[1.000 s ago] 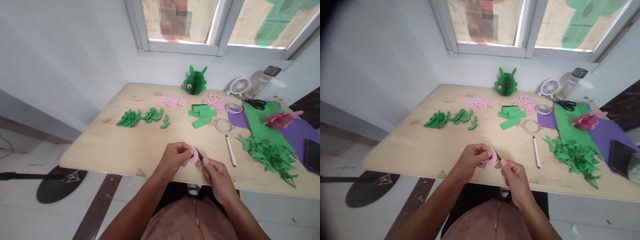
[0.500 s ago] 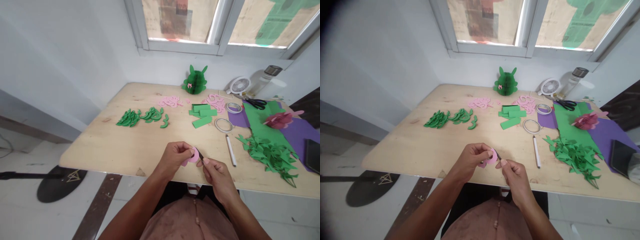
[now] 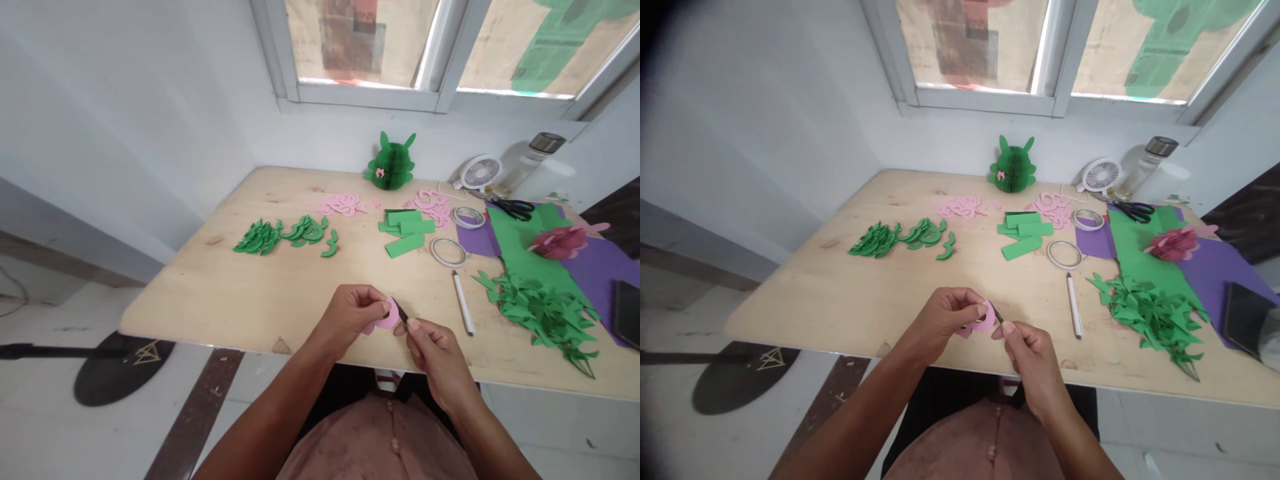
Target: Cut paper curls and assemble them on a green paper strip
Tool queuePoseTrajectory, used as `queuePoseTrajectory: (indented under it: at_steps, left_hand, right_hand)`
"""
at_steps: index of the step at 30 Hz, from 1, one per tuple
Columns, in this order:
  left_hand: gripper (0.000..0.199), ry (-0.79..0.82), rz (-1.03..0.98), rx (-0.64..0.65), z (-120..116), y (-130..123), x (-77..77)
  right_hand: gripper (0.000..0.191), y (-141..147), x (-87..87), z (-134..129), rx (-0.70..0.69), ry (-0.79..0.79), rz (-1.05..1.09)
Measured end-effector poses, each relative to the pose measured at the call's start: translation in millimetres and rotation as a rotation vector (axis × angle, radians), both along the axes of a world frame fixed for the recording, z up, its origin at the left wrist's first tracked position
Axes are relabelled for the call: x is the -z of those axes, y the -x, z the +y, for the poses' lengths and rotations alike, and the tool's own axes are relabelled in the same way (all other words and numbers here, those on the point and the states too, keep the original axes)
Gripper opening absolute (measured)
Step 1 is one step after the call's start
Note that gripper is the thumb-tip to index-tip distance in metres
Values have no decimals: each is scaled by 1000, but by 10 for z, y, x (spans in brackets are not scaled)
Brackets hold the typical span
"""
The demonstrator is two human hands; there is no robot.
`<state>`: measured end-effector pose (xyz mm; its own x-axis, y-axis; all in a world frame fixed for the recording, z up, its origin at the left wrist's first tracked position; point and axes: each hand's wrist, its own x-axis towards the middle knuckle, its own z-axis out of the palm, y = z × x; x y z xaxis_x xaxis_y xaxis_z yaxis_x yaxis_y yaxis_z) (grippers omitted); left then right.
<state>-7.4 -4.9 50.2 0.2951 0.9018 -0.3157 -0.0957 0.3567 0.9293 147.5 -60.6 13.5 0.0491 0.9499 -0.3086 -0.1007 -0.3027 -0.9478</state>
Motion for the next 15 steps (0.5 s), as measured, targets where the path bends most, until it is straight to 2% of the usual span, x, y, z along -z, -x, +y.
queuePoseTrajectory:
  at_steps: [15]
  left_hand:
    - [18, -17, 17, 38, 11, 7, -34]
  right_hand:
    - [44, 5, -10, 1, 5, 1, 6]
